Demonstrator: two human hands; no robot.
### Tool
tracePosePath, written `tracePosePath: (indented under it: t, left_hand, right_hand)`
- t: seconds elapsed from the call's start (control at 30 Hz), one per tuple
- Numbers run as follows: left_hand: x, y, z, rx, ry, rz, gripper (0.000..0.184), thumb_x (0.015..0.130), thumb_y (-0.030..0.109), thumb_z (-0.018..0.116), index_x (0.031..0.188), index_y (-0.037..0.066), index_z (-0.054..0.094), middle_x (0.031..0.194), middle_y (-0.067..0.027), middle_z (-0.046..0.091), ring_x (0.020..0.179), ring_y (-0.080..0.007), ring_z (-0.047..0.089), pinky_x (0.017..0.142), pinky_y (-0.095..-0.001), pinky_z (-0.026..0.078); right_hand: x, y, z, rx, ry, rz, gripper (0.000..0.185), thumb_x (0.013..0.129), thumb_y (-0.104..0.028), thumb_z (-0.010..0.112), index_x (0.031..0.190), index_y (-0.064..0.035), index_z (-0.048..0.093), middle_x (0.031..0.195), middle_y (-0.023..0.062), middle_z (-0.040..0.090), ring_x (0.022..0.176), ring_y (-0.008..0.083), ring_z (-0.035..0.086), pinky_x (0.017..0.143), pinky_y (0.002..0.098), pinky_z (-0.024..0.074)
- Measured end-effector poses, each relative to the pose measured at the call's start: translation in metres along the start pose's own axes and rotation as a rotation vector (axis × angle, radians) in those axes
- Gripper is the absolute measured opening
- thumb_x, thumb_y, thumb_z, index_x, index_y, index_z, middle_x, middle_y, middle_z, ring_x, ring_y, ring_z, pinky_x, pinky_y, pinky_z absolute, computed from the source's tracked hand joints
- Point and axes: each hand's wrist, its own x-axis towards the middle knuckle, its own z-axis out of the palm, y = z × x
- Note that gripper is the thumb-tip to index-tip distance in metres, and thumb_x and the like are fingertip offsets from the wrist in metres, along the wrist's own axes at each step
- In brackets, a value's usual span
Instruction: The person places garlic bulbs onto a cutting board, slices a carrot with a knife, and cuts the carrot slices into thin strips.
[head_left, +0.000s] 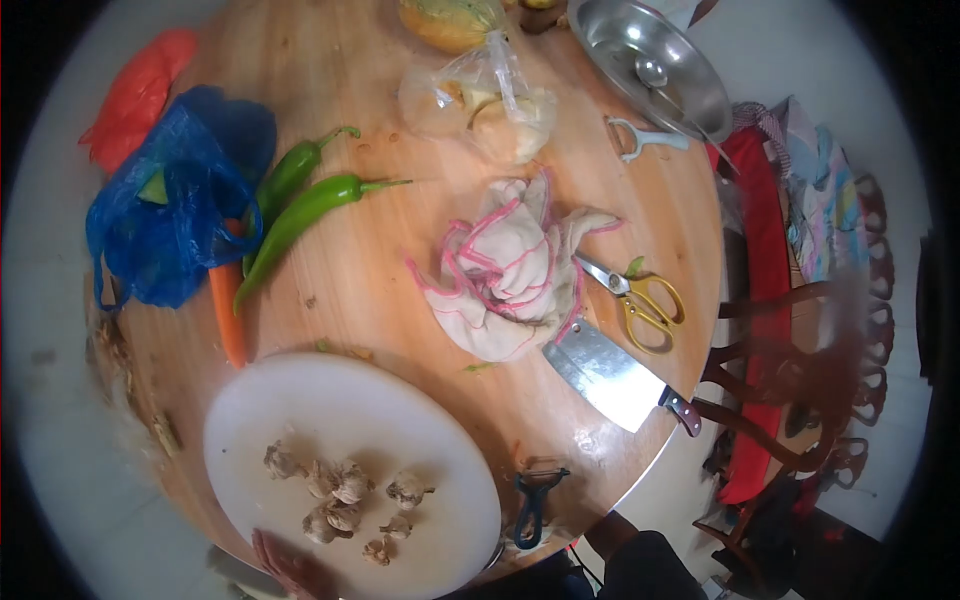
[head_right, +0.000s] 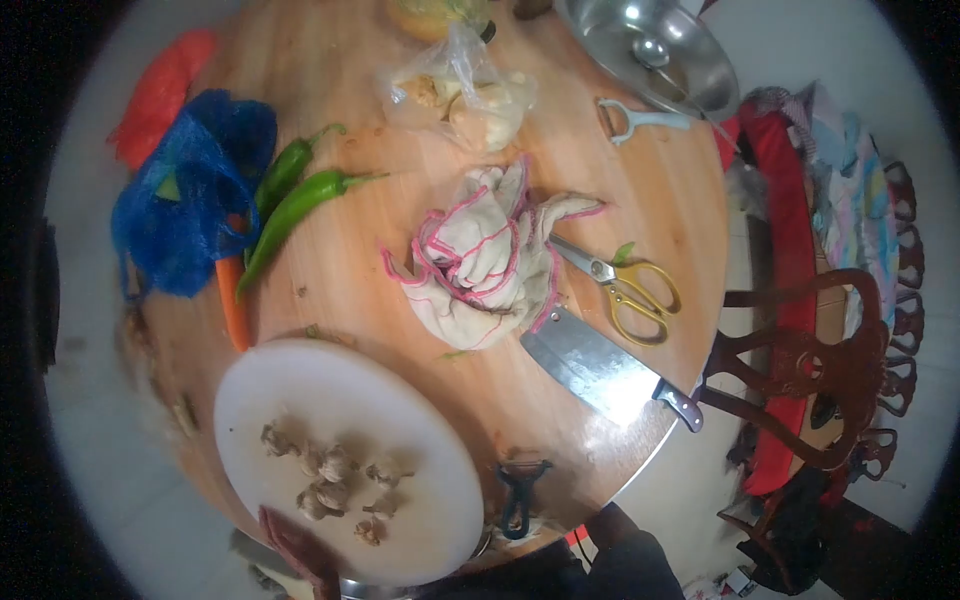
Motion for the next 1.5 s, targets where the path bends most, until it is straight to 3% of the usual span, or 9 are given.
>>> tracePosePath:
  t: [0.23,0.53,0.73,0.8,0.87,0.93,1.07,1.3,1.5]
  left_hand:
    - [0.004,0.017,0.01,-0.087,0.126,0.012,0.071,0.108,0.037,0.055,0.164,-0.004,0.041,0.168,-0.0259,0.043,0.156,-0.0451,0.04,0.13,-0.0564,0.031]
    - [0.01,0.023,0.005,-0.072,0.155,0.156,0.07,0.117,0.047,0.036,0.161,-0.008,0.043,0.16,-0.0318,0.05,0.151,-0.0507,0.045,0.127,-0.0571,0.033]
    - [0.006,0.018,0.017,-0.078,0.312,0.227,0.064,0.1,0.006,0.065,0.161,0.0,0.046,0.159,-0.0262,0.053,0.148,-0.0447,0.049,0.126,-0.0526,0.038]
    - [0.007,0.023,0.016,-0.061,0.365,0.245,0.057,0.102,0.009,0.065,0.157,0.0,0.05,0.155,-0.0252,0.057,0.146,-0.0446,0.051,0.124,-0.0521,0.04]
    - [0.007,0.024,0.016,-0.054,0.377,0.227,0.055,0.102,0.011,0.066,0.155,0.0,0.051,0.153,-0.0252,0.059,0.145,-0.0445,0.052,0.123,-0.052,0.041]
    - [0.014,0.022,0.021,-0.053,0.404,0.223,0.053,0.103,0.012,0.066,0.153,0.0,0.053,0.151,-0.0252,0.06,0.143,-0.0443,0.053,0.122,-0.052,0.042]
    - [0.014,0.019,0.023,-0.052,0.454,0.246,0.049,0.105,0.021,0.067,0.147,-0.002,0.057,0.148,-0.0239,0.064,0.142,-0.0423,0.056,0.12,-0.0516,0.044]
    - [0.016,0.019,0.03,-0.074,0.484,0.206,0.045,0.11,0.029,0.061,0.139,-0.005,0.064,0.149,-0.0221,0.065,0.142,-0.0402,0.056,0.121,-0.0484,0.042]
    - [0.015,0.02,0.029,-0.098,0.427,0.176,0.045,0.111,0.03,0.059,0.14,-0.004,0.065,0.151,-0.0227,0.063,0.143,-0.0406,0.055,0.122,-0.0487,0.042]
  right_hand:
    - [0.027,0.004,-0.023,-0.07,0.013,-0.038,0.041,0.103,-0.034,0.068,0.14,-0.0175,0.07,0.111,0.0195,0.077,0.093,0.038,0.074,0.078,0.047,0.0613]
    - [0.071,0.027,-0.067,-0.285,-0.069,-0.127,0.044,0.104,-0.035,0.068,0.144,-0.0186,0.07,0.112,0.0192,0.077,0.094,0.038,0.074,0.079,0.0466,0.0616]
    - [0.073,0.061,-0.098,-0.326,-0.223,-0.12,0.046,0.104,-0.036,0.068,0.146,-0.0194,0.069,0.113,0.0191,0.077,0.095,0.038,0.075,0.08,0.0464,0.0618]
    - [0.077,0.066,-0.112,-0.324,-0.292,-0.094,0.046,0.104,-0.037,0.068,0.147,-0.0196,0.069,0.113,0.0191,0.077,0.095,0.038,0.075,0.08,0.0463,0.0618]
    - [0.14,0.126,-0.142,-0.889,-0.081,-0.615,0.055,0.106,-0.051,0.066,0.151,-0.0202,0.067,0.135,0.0201,0.074,0.115,0.0394,0.074,0.096,0.0524,0.0593]
    - [0.119,0.119,-0.184,-1.507,-0.036,-1.075,0.034,0.107,-0.028,0.066,0.138,-0.0166,0.071,0.123,0.0194,0.078,0.11,0.0365,0.076,0.085,0.0466,0.0636]
    - [-0.172,-0.106,-0.147,-1.359,-0.23,-0.425,0.027,0.109,-0.03,0.064,0.12,-0.0131,0.081,0.116,0.0221,0.08,0.109,0.0373,0.077,0.096,0.0428,0.0609]
    - [-0.296,-0.221,-0.09,-0.567,0.094,-1.016,0.017,0.1,-0.013,0.078,0.113,-0.002,0.076,0.092,0.0157,0.074,0.081,0.0277,0.076,0.073,0.0371,0.0594]
    - [-0.245,-0.317,-0.02,-0.639,0.393,-1.5,0.034,0.096,-0.013,0.08,0.127,-0.0005,0.072,0.122,0.0171,0.07,0.085,0.0295,0.076,0.079,0.0396,0.0595]
